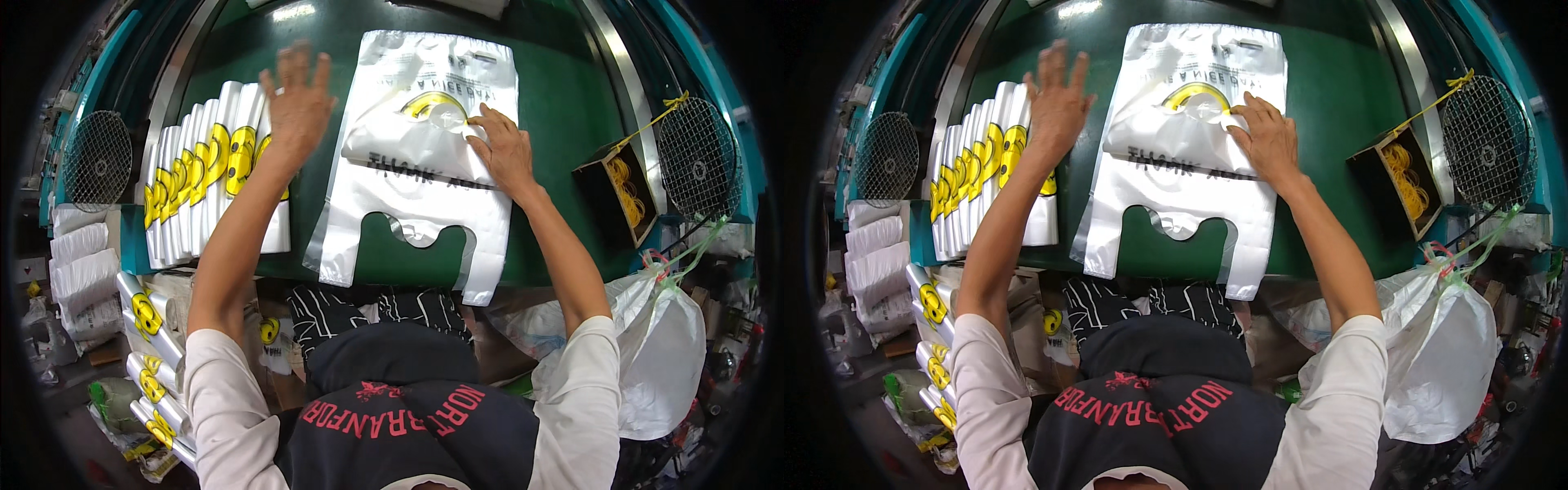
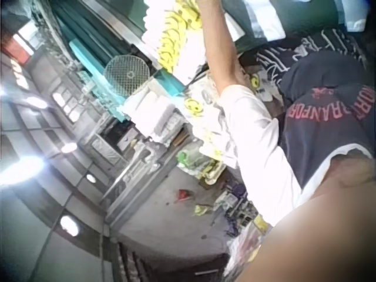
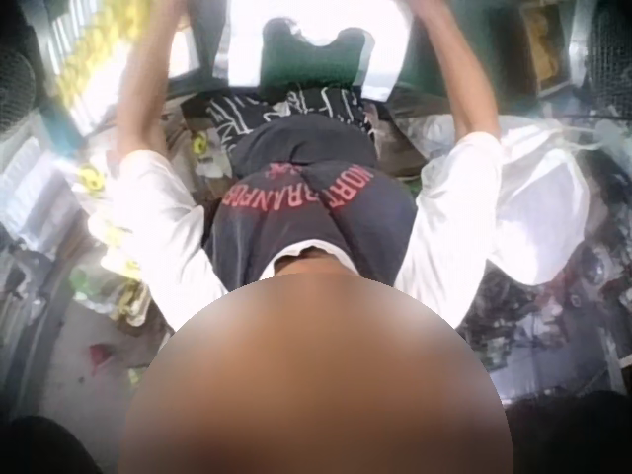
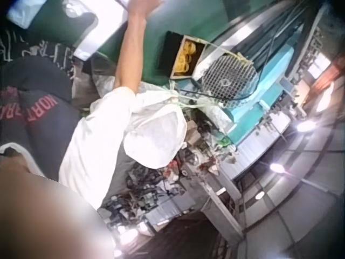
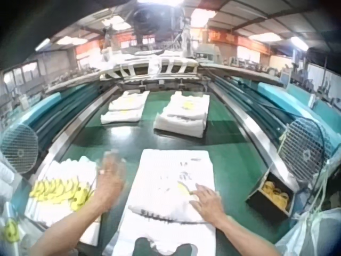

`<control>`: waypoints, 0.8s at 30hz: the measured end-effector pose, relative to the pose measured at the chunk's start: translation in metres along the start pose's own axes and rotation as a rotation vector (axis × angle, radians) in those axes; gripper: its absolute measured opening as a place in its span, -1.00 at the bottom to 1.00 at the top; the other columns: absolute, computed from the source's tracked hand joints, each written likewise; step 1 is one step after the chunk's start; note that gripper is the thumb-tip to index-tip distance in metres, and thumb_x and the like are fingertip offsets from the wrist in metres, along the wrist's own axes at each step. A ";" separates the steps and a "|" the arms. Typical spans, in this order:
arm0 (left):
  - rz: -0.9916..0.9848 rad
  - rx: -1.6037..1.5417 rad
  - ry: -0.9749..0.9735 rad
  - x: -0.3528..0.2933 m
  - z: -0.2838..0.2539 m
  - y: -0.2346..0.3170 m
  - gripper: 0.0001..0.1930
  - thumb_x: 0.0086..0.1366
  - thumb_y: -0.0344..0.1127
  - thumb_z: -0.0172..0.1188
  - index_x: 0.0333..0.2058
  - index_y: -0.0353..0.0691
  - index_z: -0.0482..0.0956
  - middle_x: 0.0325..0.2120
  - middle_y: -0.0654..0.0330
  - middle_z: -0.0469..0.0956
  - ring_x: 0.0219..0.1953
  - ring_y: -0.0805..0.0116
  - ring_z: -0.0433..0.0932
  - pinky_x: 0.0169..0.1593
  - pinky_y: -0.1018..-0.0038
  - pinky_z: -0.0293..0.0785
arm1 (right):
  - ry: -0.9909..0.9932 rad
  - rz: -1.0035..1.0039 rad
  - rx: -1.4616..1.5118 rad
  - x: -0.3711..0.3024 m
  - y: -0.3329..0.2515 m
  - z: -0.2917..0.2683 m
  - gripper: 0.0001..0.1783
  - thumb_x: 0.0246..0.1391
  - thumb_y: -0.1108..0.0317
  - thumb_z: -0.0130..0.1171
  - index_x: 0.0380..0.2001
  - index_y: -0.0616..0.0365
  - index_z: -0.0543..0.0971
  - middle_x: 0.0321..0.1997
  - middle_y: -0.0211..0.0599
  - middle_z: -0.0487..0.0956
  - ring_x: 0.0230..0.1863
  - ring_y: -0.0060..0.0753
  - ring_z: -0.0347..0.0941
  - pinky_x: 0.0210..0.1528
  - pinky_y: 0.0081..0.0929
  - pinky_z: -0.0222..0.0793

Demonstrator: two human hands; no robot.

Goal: The person takes stacks of plastic bags from a conveyor belt, folds them in half, rolls them into cylinders, and secures each roll with a rubber band.

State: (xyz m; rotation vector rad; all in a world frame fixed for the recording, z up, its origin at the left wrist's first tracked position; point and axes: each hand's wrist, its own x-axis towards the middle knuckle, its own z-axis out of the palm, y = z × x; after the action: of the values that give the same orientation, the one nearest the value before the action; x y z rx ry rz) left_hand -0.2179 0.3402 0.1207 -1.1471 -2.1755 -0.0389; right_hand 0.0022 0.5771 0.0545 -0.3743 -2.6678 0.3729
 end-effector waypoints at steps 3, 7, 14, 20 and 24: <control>-0.124 -0.288 -0.124 -0.013 -0.015 0.001 -0.80 0.08 -0.36 0.22 -0.27 -0.18 0.57 -0.01 0.06 0.43 0.07 0.13 0.36 0.05 0.19 0.29 | 0.016 0.023 0.019 -0.004 0.005 0.004 -0.64 0.09 0.07 0.15 -0.08 -0.05 0.54 0.22 -0.30 0.40 0.24 -0.31 0.26 0.04 -0.28 0.17; 0.049 -0.538 -0.282 -0.043 -0.029 0.038 -0.74 0.14 -0.20 0.24 -0.27 -0.22 0.56 -0.23 0.13 0.53 -0.17 0.14 0.48 -0.14 0.26 0.36 | 0.033 0.041 0.081 -0.003 0.008 0.000 -0.61 0.08 0.12 0.17 -0.03 -0.03 0.52 0.17 -0.24 0.44 0.17 -0.26 0.34 0.04 -0.26 0.21; -0.068 -0.836 -0.553 -0.015 -0.006 0.066 -0.45 0.01 0.10 0.32 -0.19 -0.28 0.60 -0.29 0.01 0.58 -0.26 0.11 0.56 -0.14 0.29 0.42 | -0.276 0.150 0.358 -0.006 -0.019 -0.039 -0.28 -0.13 -0.08 0.34 0.06 0.07 0.45 -0.02 -0.03 0.54 -0.06 -0.07 0.49 -0.06 -0.27 0.40; -0.073 -0.911 -0.667 -0.001 0.010 0.086 -0.59 0.10 -0.05 0.28 -0.23 -0.28 0.61 -0.37 0.03 0.59 -0.33 0.14 0.55 -0.24 0.32 0.44 | -0.292 0.147 0.143 0.010 -0.025 -0.015 -0.56 0.01 0.01 0.25 -0.20 0.14 0.53 -0.36 -0.06 0.61 -0.31 -0.01 0.57 -0.26 -0.27 0.46; 0.228 -0.845 -0.184 -0.011 -0.008 0.105 -0.53 0.10 -0.17 0.26 -0.01 -0.19 0.47 0.00 0.02 0.43 -0.03 0.02 0.41 0.03 0.18 0.35 | -0.605 0.382 0.479 0.050 0.001 -0.016 -0.50 0.09 -0.04 0.14 -0.36 0.29 0.57 -0.41 0.01 0.58 -0.41 -0.17 0.50 -0.27 -0.33 0.38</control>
State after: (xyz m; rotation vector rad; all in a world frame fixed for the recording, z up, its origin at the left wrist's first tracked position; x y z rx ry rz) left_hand -0.1317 0.3943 0.0923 -1.9080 -2.2138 -0.8470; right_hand -0.0345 0.5971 0.0863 -0.7038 -2.9146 1.4049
